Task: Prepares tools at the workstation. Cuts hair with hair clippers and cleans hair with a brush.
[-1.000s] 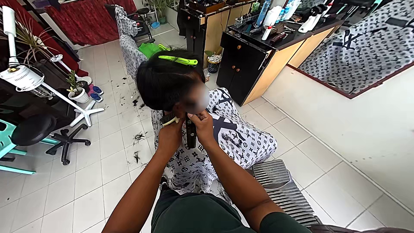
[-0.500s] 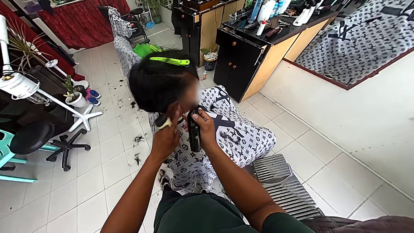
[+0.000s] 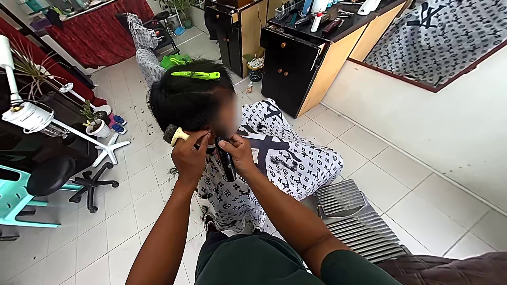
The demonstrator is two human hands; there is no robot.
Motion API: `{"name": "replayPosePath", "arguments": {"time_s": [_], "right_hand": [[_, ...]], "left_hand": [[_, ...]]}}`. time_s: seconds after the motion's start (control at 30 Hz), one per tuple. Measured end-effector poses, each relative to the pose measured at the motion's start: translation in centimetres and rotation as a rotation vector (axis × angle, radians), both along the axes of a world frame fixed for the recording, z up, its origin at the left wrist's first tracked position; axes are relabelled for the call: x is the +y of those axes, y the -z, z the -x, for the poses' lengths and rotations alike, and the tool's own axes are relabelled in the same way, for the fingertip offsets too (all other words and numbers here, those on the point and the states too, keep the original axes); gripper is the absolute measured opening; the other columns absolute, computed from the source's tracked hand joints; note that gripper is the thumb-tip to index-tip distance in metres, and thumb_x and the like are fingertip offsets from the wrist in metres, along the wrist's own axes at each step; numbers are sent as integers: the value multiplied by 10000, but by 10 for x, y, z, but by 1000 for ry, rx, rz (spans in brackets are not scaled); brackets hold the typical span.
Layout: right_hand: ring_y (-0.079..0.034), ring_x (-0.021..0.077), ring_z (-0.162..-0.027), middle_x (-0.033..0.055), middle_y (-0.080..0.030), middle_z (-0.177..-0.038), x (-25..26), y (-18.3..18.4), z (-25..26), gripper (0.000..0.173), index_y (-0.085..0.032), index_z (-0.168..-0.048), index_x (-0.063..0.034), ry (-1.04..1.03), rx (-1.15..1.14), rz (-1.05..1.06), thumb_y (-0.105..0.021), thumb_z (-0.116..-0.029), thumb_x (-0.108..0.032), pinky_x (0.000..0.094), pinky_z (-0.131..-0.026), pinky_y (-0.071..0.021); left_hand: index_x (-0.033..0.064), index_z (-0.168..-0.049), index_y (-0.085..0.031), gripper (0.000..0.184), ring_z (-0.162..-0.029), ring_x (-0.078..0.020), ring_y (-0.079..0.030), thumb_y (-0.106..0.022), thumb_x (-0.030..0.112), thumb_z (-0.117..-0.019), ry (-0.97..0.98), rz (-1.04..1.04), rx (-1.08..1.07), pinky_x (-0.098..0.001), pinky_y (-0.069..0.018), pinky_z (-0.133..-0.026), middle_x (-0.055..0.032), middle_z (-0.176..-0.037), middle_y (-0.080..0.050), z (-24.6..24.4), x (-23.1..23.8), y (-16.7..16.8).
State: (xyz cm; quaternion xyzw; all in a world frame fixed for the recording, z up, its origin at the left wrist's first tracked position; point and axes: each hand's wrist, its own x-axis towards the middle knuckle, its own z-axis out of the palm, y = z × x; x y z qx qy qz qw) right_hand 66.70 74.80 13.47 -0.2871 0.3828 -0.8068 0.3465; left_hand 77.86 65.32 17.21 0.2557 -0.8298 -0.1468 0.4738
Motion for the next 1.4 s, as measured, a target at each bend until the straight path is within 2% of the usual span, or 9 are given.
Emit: {"name": "replayPosePath", "arguments": {"time_s": [0.6,0.7,0.8,0.87,0.97,1.03,1.1,1.23,1.4], "right_hand": [[-695,149,-602,102,-709,-768,-1,-2,-4,206,-613,-1006,-26,14,-153,-41,-494,-1055,-188,286,-580,-607],[-713,142,-644,111,-740,-839,22,-1,0,237,-633,-1031,-34,-24,-206,62,-508,-1029,-235,267,-609,-614],[-720,143,-729,82,-739,-887,44,8,10,402,-659,-1146,-70,-17,-251,209,-635,-987,-438,279,-694,-616],[-683,116,-680,59,-724,-955,56,11,15,554,-587,-1294,-123,-8,-260,187,-520,-1001,-588,249,-620,-593],[-652,112,-571,80,-714,-909,69,8,23,535,-503,-1412,-74,40,-197,35,-301,-1107,-463,236,-506,-574],[-645,112,-542,70,-692,-806,76,5,23,418,-530,-1390,-16,48,-149,-36,-415,-1083,-276,245,-505,-582],[-644,116,-542,66,-671,-777,77,0,22,368,-511,-1373,-10,22,-127,-60,-418,-1075,-203,248,-515,-586],[-623,115,-536,52,-661,-818,67,1,17,227,-401,-1216,-107,28,-48,-25,-304,-1116,-287,236,-513,-565],[-638,117,-532,66,-675,-807,40,-5,-2,241,-544,-1242,-9,99,131,-142,-549,-1013,-85,279,-511,-591]], "left_hand": [[83,-1029,-781,167,-818,-145,-671,-732,225,-955,35,-35,-14,-346,-523,-752,-69,-913,-738,-7,-9,3],[2,-1023,-732,176,-788,-161,-665,-695,161,-957,219,125,34,-288,-525,-635,-146,-958,-721,-16,2,4],[31,-1042,-735,191,-743,3,-655,-690,200,-967,687,-246,-165,-168,-546,-651,-4,-915,-737,-16,21,-20],[44,-1019,-737,122,-660,26,-647,-678,134,-960,899,-573,-121,-148,-535,-596,37,-852,-750,-2,25,-36],[106,-1058,-680,96,-578,1,-611,-594,114,-1016,852,-780,88,-142,-485,-478,26,-836,-728,27,26,-38],[98,-1159,-635,153,-565,-31,-602,-544,110,-1037,798,-975,-36,-161,-456,-441,-15,-860,-712,37,25,-33],[42,-1161,-664,182,-565,-19,-601,-586,70,-998,806,-831,-122,-155,-469,-470,-26,-870,-728,35,26,-27],[50,-981,-750,87,-962,-97,-676,-695,112,-953,553,109,118,-258,-572,-837,-81,-1076,-721,11,29,-17],[49,-996,-784,143,-874,-167,-657,-756,172,-928,66,155,110,-285,-524,-709,-146,-1019,-705,2,14,-18]]}}
